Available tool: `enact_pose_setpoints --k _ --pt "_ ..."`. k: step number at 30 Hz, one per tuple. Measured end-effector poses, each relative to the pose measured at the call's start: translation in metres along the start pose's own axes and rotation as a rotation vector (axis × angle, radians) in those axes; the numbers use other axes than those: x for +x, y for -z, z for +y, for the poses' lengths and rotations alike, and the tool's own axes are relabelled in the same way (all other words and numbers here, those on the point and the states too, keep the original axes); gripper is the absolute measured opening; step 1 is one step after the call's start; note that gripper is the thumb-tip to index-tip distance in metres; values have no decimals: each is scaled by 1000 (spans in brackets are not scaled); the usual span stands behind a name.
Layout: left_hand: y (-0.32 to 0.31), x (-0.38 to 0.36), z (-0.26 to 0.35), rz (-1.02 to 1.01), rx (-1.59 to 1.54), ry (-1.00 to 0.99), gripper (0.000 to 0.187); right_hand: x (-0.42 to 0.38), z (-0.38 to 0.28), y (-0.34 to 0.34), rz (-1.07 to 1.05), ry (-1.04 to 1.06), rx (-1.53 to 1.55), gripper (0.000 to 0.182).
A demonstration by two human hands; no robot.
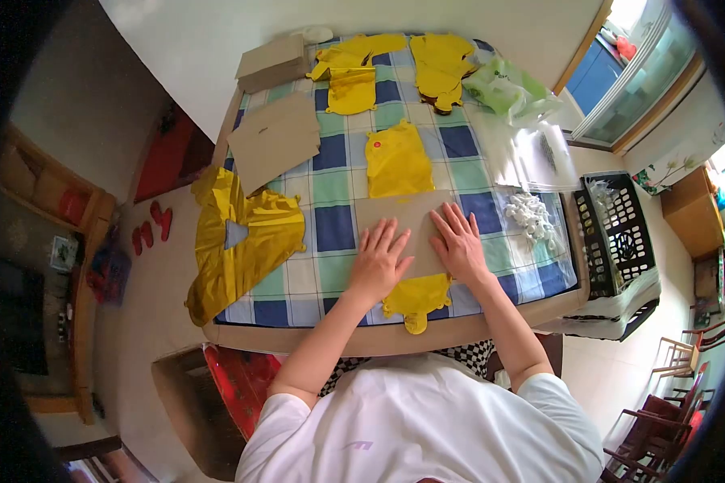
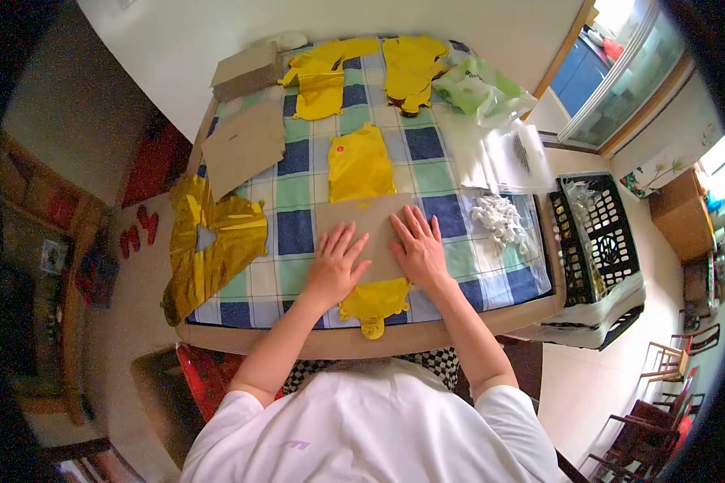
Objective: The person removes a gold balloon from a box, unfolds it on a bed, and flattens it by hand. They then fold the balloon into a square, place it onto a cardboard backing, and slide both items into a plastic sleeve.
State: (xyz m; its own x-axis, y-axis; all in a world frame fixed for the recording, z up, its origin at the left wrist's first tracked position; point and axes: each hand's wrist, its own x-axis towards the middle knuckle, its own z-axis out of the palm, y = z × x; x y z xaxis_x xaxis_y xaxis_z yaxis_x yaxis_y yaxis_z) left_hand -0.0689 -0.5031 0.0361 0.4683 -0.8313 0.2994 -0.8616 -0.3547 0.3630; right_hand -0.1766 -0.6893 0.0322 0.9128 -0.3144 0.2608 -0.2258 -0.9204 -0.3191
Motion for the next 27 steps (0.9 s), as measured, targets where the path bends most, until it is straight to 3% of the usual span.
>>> enact_pose_setpoints --k 7,10,12,15,18,21,27 --pt "-7 -1 -1 -29 19 3 52 13 6 5 39 18 59 44" --pt "-6 -1 -1 -42 46 -2 52 66 19 10 -47 -291 248 42" --pt "-7 -1 0 -52 59 1 52 111 35 -10 69 -349 168 36" --pt "-12 -2 -2 -54 68 7 52 169 38 -3 -187 -552 304 29" --pt "-11 -1 -1 -35 60 2 52 201 57 -22 -366 -464 251 36" --pt "-10 -1 -1 -15 61 -11 52 206 60 -25 -333 -511 398 35" --pt "-16 -3 -4 23 33 -36 52 132 32 26 4 -163 704 19"
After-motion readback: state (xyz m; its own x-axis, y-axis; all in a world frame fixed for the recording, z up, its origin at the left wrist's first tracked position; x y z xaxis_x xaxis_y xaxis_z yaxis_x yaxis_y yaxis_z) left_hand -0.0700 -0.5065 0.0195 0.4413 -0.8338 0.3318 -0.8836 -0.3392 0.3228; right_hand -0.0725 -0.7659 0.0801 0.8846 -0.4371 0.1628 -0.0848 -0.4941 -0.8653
